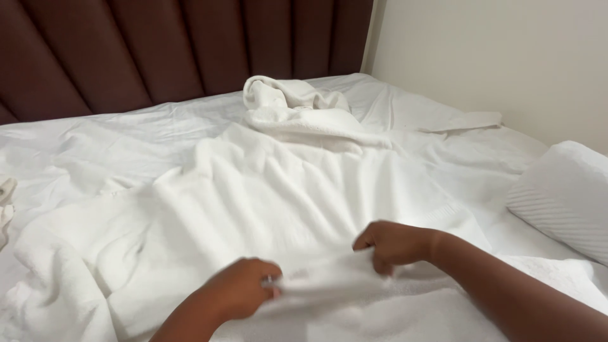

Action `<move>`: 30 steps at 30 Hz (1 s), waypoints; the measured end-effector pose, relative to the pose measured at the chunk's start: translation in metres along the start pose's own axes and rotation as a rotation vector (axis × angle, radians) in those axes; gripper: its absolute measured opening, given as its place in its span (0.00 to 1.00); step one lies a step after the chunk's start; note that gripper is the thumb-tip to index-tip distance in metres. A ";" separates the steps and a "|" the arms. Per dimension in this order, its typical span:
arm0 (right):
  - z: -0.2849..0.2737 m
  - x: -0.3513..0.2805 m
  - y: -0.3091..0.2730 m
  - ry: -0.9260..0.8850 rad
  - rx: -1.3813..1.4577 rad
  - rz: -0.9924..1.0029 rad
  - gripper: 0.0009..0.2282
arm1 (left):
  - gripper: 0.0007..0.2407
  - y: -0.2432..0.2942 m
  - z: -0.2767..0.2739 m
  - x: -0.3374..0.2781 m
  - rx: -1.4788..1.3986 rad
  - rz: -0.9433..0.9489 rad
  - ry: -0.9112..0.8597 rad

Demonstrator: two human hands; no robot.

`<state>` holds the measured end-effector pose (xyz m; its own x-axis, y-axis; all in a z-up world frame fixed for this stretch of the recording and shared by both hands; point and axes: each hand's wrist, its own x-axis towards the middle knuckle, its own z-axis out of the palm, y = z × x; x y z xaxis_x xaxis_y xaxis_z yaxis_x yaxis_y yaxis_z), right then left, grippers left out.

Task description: The person folds a white towel on a bed. They smooth the towel, fold it in half lengthwise, then fold it again to form a compact rectangle, and finally fold it once more to complete the task.

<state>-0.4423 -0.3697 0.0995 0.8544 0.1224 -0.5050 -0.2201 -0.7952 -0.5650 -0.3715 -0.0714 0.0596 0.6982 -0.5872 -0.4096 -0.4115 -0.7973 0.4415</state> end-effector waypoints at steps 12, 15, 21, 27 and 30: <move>-0.007 0.009 -0.023 -0.105 0.211 0.053 0.15 | 0.17 -0.008 -0.009 0.024 -0.421 -0.217 0.090; -0.005 0.039 -0.030 0.209 0.082 0.033 0.14 | 0.21 -0.013 -0.016 0.046 -0.107 -0.170 0.414; -0.017 0.117 0.005 0.585 -0.142 -0.229 0.09 | 0.22 -0.066 -0.014 0.108 -0.030 -0.210 0.608; -0.055 0.127 0.034 0.652 -0.117 0.007 0.08 | 0.13 -0.099 -0.036 0.116 -0.077 -0.262 0.657; -0.073 0.153 0.078 0.760 -0.158 -0.070 0.09 | 0.14 -0.125 -0.045 0.146 0.088 -0.183 0.813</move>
<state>-0.2946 -0.4564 0.0254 0.9644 -0.2199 0.1467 -0.1328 -0.8830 -0.4503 -0.1918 -0.0512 -0.0190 0.9494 -0.1906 0.2495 -0.2714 -0.8979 0.3467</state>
